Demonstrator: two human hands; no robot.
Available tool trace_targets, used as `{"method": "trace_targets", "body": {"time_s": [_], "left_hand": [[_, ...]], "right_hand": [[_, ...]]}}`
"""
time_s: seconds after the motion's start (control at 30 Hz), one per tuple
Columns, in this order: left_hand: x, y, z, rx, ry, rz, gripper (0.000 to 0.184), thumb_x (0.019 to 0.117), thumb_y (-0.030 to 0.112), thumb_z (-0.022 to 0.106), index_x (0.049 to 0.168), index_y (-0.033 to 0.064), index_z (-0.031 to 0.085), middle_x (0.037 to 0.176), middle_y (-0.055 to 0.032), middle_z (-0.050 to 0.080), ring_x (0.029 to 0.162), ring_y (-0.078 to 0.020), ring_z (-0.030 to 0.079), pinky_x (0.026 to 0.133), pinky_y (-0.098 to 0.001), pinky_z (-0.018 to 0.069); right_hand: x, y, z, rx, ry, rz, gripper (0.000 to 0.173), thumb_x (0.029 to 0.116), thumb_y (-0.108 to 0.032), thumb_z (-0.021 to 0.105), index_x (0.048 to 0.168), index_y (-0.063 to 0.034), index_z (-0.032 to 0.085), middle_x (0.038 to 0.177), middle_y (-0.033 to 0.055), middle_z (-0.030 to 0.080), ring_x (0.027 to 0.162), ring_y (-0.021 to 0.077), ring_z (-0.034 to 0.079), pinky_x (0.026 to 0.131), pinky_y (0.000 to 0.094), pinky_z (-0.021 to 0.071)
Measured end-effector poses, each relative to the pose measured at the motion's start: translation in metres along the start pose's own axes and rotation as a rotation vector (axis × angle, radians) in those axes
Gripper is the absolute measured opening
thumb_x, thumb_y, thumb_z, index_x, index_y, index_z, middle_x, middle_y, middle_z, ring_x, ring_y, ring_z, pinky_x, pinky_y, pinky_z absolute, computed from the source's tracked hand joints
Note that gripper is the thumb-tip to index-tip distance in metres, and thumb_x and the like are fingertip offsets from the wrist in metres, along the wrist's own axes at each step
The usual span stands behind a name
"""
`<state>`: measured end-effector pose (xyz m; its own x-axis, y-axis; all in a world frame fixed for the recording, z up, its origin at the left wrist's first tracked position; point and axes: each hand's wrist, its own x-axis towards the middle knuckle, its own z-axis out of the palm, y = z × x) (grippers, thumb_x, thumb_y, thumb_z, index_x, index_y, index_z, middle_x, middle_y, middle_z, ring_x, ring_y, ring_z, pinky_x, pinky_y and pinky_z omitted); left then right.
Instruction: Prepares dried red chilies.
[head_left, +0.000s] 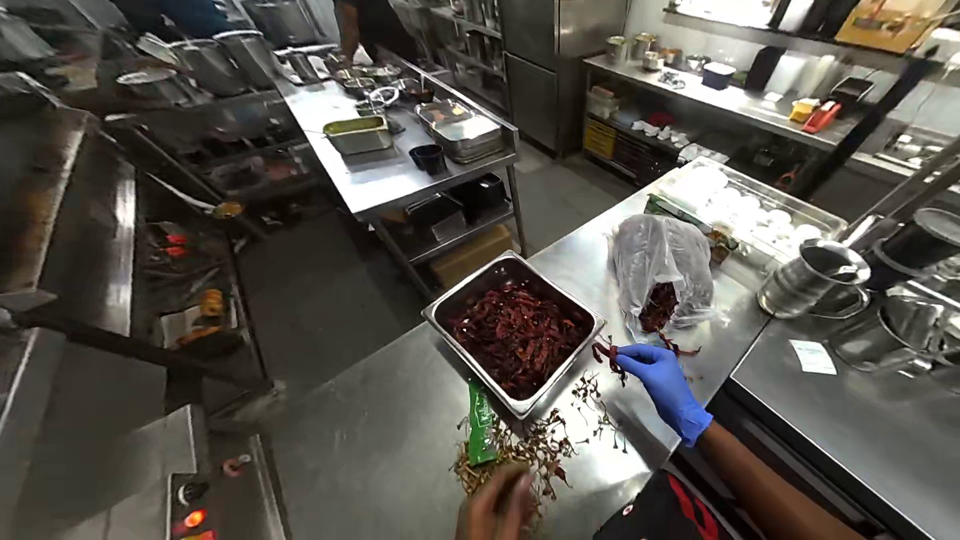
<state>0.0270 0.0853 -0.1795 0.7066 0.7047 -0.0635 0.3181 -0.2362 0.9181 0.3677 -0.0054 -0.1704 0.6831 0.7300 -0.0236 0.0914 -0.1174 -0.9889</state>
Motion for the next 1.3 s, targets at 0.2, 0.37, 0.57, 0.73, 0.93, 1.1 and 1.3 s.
{"method": "trace_targets", "body": {"time_s": [0.2,0.37,0.57,0.73,0.93,1.1,1.3], "left_hand": [[0.112,0.027,0.097,-0.363,-0.026,0.084,0.083,0.0873,0.039,0.082,0.157,0.0356,0.038,0.155,0.0041,0.048,0.125,-0.0216,0.063,0.097,-0.0456,0.0612],[0.121,0.005,0.134,-0.520,0.055,0.076,0.031,0.0994,0.018,0.068,0.130,0.0156,0.069,0.104,-0.0104,0.073,0.087,-0.0258,0.072,0.079,-0.0434,0.0637],[0.108,-0.002,0.125,-0.555,0.050,0.023,0.021,0.0997,0.011,0.066,0.118,0.0056,0.074,0.107,-0.0137,0.074,0.094,-0.0277,0.072,0.088,-0.0438,0.0621],[0.110,0.001,0.120,-0.480,0.036,-0.023,0.017,0.1032,0.017,0.060,0.108,0.0061,0.072,0.095,-0.0117,0.073,0.086,-0.0260,0.071,0.081,-0.0428,0.0614],[0.108,0.004,0.124,-0.486,-0.032,-0.055,0.029,0.1098,0.026,0.044,0.116,0.0040,0.062,0.091,-0.0130,0.068,0.083,-0.0254,0.069,0.079,-0.0427,0.0603],[0.101,0.010,0.130,-0.428,0.154,0.071,0.017,0.1013,0.012,0.062,0.117,0.0068,0.065,0.098,-0.0103,0.072,0.085,-0.0251,0.072,0.078,-0.0410,0.0640],[0.101,0.012,0.134,-0.359,0.249,0.121,0.023,0.0997,0.009,0.063,0.123,0.0127,0.067,0.106,-0.0041,0.073,0.092,-0.0195,0.072,0.083,-0.0381,0.0630]], "right_hand": [[-0.022,0.009,0.015,-0.076,-0.132,-0.014,0.008,0.0914,-0.022,0.076,0.096,-0.0168,0.081,0.094,-0.0008,0.076,0.084,0.0156,0.071,0.075,0.0375,0.0610],[-0.026,0.014,0.013,-0.311,-0.153,-0.212,0.006,0.0909,-0.021,0.074,0.093,-0.0212,0.080,0.091,-0.0085,0.072,0.083,0.0073,0.068,0.075,0.0314,0.0598],[-0.035,0.017,0.008,-0.246,-0.154,-0.051,0.011,0.0951,-0.028,0.070,0.093,-0.0217,0.078,0.089,-0.0075,0.072,0.080,0.0099,0.066,0.071,0.0332,0.0576],[-0.038,0.020,0.016,-0.234,-0.215,-0.125,0.011,0.0966,-0.026,0.069,0.100,-0.0191,0.078,0.091,-0.0067,0.072,0.083,0.0085,0.067,0.075,0.0311,0.0588],[-0.038,0.015,0.026,-0.364,-0.196,-0.293,0.014,0.0989,-0.018,0.062,0.098,-0.0138,0.075,0.086,-0.0035,0.070,0.078,0.0070,0.066,0.074,0.0295,0.0580],[-0.034,0.014,0.023,-0.426,-0.240,-0.344,0.015,0.1000,-0.020,0.060,0.097,-0.0142,0.074,0.077,-0.0034,0.066,0.071,0.0082,0.063,0.067,0.0316,0.0555],[-0.037,0.009,0.024,-0.517,-0.284,-0.391,0.016,0.1001,-0.025,0.061,0.092,-0.0151,0.071,0.076,-0.0041,0.064,0.074,0.0101,0.062,0.072,0.0357,0.0532]]}}
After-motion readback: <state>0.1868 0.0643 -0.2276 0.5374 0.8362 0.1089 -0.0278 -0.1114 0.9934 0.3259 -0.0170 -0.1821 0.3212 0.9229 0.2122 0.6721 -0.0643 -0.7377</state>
